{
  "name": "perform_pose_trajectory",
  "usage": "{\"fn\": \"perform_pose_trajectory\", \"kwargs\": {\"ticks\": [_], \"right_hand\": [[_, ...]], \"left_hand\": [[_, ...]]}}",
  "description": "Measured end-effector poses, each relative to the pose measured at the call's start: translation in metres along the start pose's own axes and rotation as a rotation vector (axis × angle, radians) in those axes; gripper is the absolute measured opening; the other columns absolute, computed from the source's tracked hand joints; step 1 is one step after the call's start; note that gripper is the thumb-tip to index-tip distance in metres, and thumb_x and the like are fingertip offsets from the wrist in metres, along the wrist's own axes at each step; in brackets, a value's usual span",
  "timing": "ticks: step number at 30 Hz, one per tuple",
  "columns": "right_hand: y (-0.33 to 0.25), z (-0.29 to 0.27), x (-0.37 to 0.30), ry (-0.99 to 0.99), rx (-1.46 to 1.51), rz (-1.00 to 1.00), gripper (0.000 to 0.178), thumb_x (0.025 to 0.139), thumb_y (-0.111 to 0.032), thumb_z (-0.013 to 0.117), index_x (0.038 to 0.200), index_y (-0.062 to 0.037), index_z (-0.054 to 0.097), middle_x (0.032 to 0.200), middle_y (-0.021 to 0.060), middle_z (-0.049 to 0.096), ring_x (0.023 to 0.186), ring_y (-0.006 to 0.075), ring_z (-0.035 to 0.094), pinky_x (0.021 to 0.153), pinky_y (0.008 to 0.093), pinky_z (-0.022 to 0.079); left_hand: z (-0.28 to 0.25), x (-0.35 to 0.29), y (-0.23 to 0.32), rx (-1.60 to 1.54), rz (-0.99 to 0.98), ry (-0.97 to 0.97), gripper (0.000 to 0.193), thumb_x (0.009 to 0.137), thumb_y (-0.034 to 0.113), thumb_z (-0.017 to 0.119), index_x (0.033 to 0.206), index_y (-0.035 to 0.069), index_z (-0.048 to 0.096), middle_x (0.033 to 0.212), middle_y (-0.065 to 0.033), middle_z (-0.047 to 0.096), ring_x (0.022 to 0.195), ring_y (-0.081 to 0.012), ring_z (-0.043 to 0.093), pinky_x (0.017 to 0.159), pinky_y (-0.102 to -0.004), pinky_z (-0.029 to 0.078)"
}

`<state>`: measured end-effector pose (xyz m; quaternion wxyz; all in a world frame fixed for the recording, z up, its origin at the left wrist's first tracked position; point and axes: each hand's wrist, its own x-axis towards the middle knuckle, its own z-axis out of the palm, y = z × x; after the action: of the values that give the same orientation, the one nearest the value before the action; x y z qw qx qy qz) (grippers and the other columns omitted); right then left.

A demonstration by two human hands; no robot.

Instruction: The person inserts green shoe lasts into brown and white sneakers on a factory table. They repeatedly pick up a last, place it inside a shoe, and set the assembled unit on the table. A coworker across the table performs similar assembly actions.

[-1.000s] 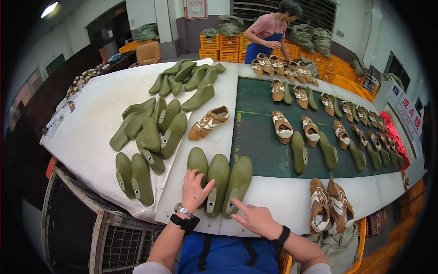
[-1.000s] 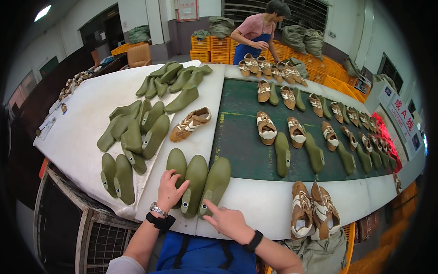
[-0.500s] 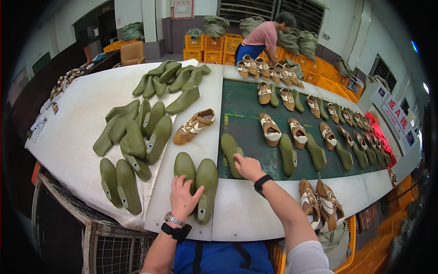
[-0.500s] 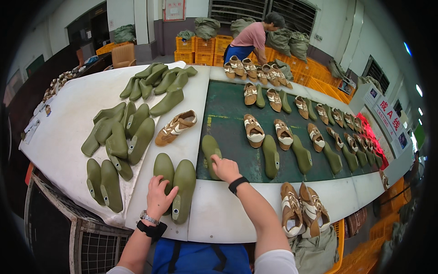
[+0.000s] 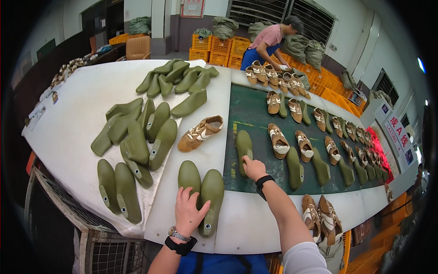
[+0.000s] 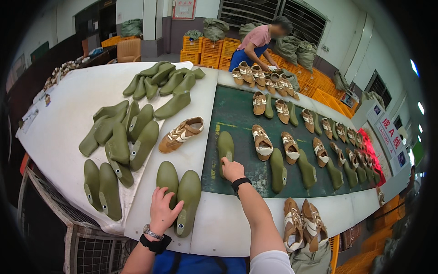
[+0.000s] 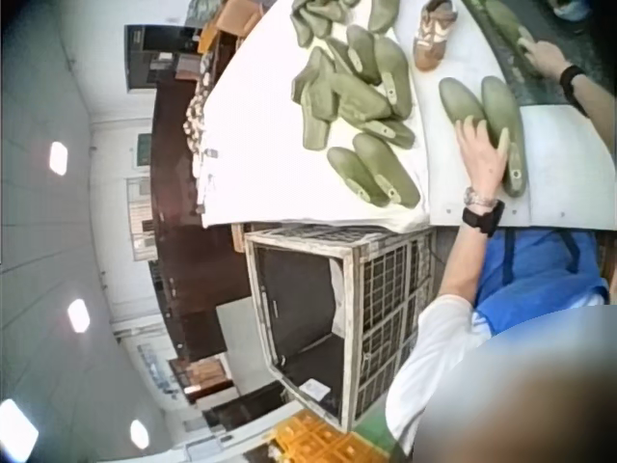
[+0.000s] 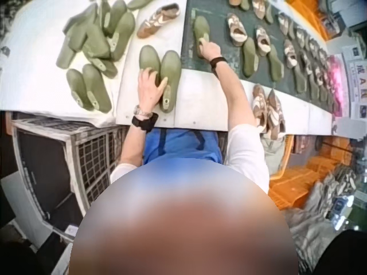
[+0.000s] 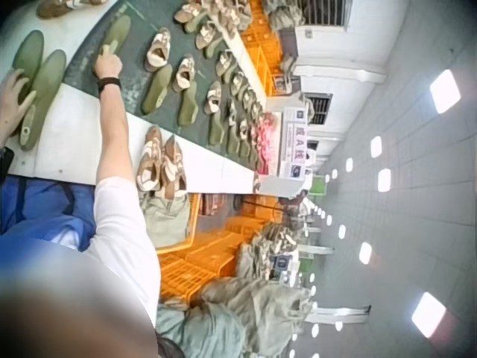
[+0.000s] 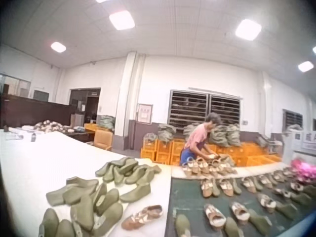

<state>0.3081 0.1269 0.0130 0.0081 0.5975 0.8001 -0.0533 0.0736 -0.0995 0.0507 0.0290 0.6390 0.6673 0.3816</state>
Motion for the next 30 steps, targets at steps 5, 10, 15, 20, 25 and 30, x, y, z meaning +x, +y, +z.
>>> {"fn": "perform_pose_trajectory", "kwargs": {"ticks": [5, 10, 15, 20, 25, 30], "right_hand": [[-0.002, -0.021, 0.005, -0.054, -0.121, -0.108, 0.028, 0.088, -0.028, 0.056, 0.115, -0.0193, 0.056, 0.083, 0.0134, 0.069, 0.081, 0.0330, 0.068, 0.071, 0.0447, 0.054], [-0.038, -0.053, 0.082, 0.112, -0.309, -0.161, 0.023, 0.081, -0.016, 0.059, 0.104, -0.0133, 0.061, 0.089, 0.0156, 0.067, 0.082, 0.0283, 0.067, 0.064, 0.0399, 0.054], [-0.077, -0.044, 0.136, 0.426, -0.401, -0.241, 0.039, 0.090, -0.017, 0.051, 0.129, -0.0241, 0.053, 0.137, 0.0134, 0.041, 0.119, 0.0326, 0.046, 0.092, 0.0506, 0.043], [-0.091, -0.032, 0.155, 0.297, -0.513, -0.238, 0.033, 0.087, -0.020, 0.056, 0.120, -0.0260, 0.060, 0.140, 0.0157, 0.040, 0.130, 0.0358, 0.037, 0.102, 0.0547, 0.033], [-0.082, -0.043, 0.150, 0.098, -0.523, -0.180, 0.035, 0.081, -0.029, 0.066, 0.116, -0.0248, 0.061, 0.136, 0.0132, 0.043, 0.128, 0.0344, 0.039, 0.101, 0.0540, 0.034], [-0.071, -0.043, 0.140, 0.115, -0.199, -0.412, 0.038, 0.078, -0.026, 0.070, 0.113, -0.0179, 0.058, 0.125, 0.0084, 0.054, 0.112, 0.0275, 0.052, 0.087, 0.0460, 0.044]], "left_hand": [[-0.003, 0.003, 0.000, -0.023, -0.015, -0.022, 0.041, 0.074, 0.030, 0.075, 0.099, -0.001, 0.064, 0.115, -0.0196, 0.055, 0.116, -0.0432, 0.045, 0.096, -0.0496, 0.043], [-0.005, 0.005, -0.001, -0.053, -0.026, -0.025, 0.040, 0.073, 0.029, 0.074, 0.099, -0.001, 0.064, 0.114, -0.0201, 0.056, 0.114, -0.0443, 0.046, 0.096, -0.0503, 0.042], [-0.008, 0.008, -0.002, -0.079, -0.027, -0.032, 0.038, 0.073, 0.026, 0.075, 0.097, -0.002, 0.064, 0.112, -0.0204, 0.056, 0.111, -0.0451, 0.048, 0.097, -0.0500, 0.043], [-0.007, 0.008, -0.003, -0.081, -0.030, -0.022, 0.037, 0.073, 0.023, 0.075, 0.099, -0.001, 0.064, 0.111, -0.0195, 0.056, 0.111, -0.0445, 0.049, 0.095, -0.0489, 0.044], [-0.006, 0.008, -0.005, -0.098, -0.032, -0.024, 0.036, 0.073, 0.022, 0.074, 0.100, -0.001, 0.064, 0.111, -0.0192, 0.056, 0.112, -0.0447, 0.048, 0.095, -0.0489, 0.043], [-0.006, 0.007, -0.005, -0.093, -0.027, -0.024, 0.035, 0.073, 0.021, 0.074, 0.099, -0.001, 0.064, 0.111, -0.0192, 0.056, 0.113, -0.0445, 0.048, 0.096, -0.0489, 0.043]]}}
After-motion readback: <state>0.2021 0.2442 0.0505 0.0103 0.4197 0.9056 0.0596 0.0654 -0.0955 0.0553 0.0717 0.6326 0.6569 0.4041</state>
